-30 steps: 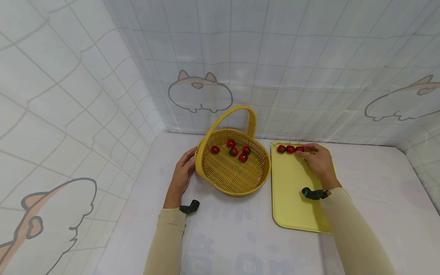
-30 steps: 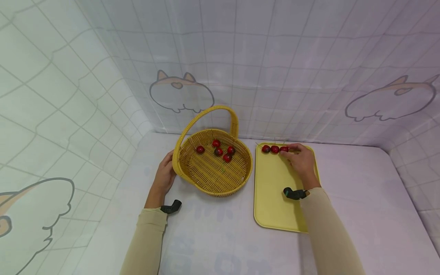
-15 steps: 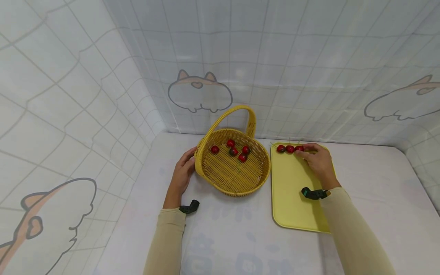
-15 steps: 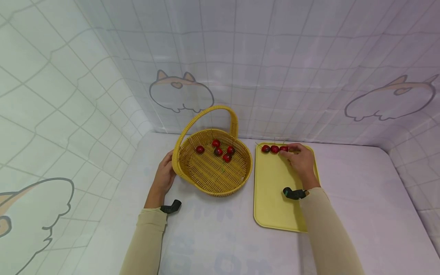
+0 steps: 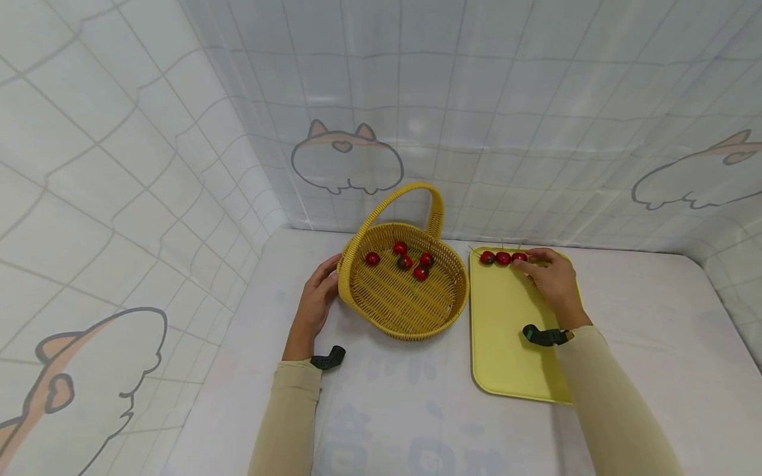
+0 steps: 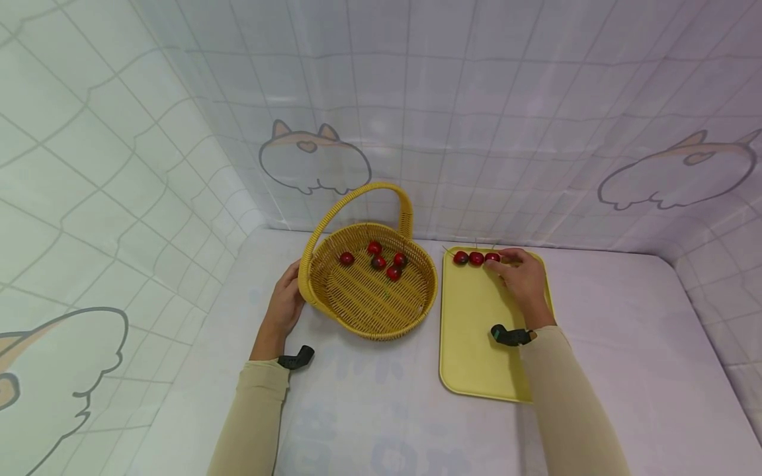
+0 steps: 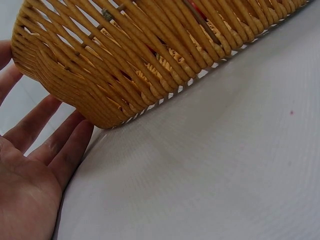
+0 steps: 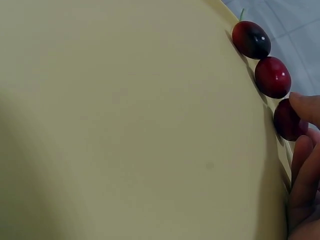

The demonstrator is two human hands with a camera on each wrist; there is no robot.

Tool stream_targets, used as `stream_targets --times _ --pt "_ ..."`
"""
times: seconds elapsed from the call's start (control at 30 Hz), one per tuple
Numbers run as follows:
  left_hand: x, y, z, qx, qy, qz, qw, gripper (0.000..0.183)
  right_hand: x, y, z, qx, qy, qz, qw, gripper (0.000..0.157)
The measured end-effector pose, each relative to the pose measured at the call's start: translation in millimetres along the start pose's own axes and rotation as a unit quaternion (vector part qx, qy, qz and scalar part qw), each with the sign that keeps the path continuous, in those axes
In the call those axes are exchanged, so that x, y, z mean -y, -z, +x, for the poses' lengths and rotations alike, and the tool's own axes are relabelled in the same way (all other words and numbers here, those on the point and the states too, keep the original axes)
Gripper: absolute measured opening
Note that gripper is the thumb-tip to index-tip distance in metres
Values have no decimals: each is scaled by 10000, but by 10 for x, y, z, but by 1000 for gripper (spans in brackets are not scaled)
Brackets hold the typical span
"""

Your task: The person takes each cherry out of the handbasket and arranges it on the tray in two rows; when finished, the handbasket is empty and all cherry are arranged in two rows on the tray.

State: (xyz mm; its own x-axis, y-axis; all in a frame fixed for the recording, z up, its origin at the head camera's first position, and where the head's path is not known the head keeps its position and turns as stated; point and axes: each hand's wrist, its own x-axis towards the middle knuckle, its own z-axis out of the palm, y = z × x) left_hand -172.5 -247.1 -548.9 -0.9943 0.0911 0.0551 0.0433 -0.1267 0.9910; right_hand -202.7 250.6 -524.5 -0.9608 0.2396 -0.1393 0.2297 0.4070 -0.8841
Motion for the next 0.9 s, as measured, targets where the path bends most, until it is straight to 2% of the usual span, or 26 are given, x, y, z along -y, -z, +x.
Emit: stream_targets --times 0.4,0.6,0.73,0.9 --pt "33 7 15 -52 69 -21 10000 44 20 77 -40 212 347 318 9987 59" --pt "30 -9 19 -75 49 -96 9999 43 48 115 -58 270 370 512 9976 58" --pt "21 -11 16 -75 16 -115 9999 43 148 108 -83 479 621 430 9960 60" --pt "21 1 15 -44 12 -133 9999 43 373 62 -154 798 1047 247 9910 59"
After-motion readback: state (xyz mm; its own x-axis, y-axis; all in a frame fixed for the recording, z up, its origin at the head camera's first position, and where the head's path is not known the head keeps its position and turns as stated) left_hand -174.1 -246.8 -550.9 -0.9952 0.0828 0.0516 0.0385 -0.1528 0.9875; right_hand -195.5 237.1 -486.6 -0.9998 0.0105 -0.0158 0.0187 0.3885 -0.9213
